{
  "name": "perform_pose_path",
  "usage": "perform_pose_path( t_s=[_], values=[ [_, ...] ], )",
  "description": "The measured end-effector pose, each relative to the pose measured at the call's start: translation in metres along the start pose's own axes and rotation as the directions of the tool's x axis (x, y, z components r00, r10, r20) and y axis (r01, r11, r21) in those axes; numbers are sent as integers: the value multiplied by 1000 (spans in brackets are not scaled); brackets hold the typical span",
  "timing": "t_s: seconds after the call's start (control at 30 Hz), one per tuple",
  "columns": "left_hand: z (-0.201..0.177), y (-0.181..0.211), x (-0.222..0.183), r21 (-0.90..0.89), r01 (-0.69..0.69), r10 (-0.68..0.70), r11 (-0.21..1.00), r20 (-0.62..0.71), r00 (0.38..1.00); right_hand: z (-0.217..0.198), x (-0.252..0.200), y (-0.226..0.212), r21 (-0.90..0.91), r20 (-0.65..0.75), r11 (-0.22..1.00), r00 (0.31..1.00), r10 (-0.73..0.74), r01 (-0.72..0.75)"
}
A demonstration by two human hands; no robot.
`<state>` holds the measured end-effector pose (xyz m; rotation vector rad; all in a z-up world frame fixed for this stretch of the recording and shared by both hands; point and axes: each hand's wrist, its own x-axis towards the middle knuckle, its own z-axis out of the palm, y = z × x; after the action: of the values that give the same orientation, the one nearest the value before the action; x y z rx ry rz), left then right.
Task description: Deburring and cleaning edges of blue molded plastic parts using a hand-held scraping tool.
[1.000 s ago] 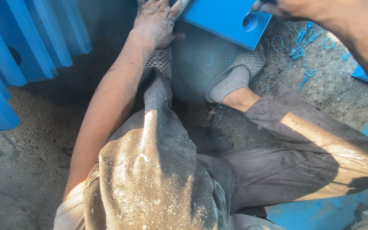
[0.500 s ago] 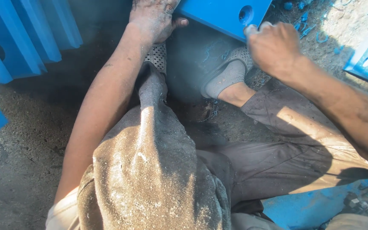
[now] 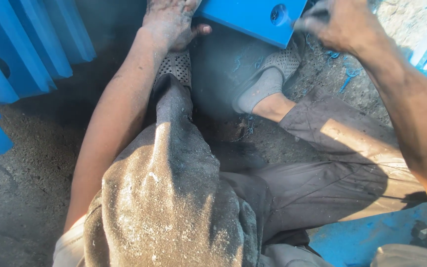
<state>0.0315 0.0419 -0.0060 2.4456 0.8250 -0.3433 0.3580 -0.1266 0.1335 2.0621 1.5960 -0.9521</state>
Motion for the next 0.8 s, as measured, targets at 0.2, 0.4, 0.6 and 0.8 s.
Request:
perform_pose_path(
  t_s=[0.2, 0.4, 0.6, 0.8],
  values=[
    [6, -4, 1, -64, -50, 44, 997, -91, 995, 11, -9, 2, 751, -121, 659, 975, 189, -34],
    [-36, 19, -18, -11, -37, 35, 999, -158, 987, 72, 20, -20, 40, -607, 940, 756, -246, 339],
    [-35, 9, -16, -72, -71, 54, 995, -214, 975, 103, 22, -65, 135, -716, 975, 698, -29, 178],
    [-68, -41, 8, -125, -85, 56, 989, -219, 974, 116, 35, -116, 306, -679, 930, 731, 63, 204]
  ],
)
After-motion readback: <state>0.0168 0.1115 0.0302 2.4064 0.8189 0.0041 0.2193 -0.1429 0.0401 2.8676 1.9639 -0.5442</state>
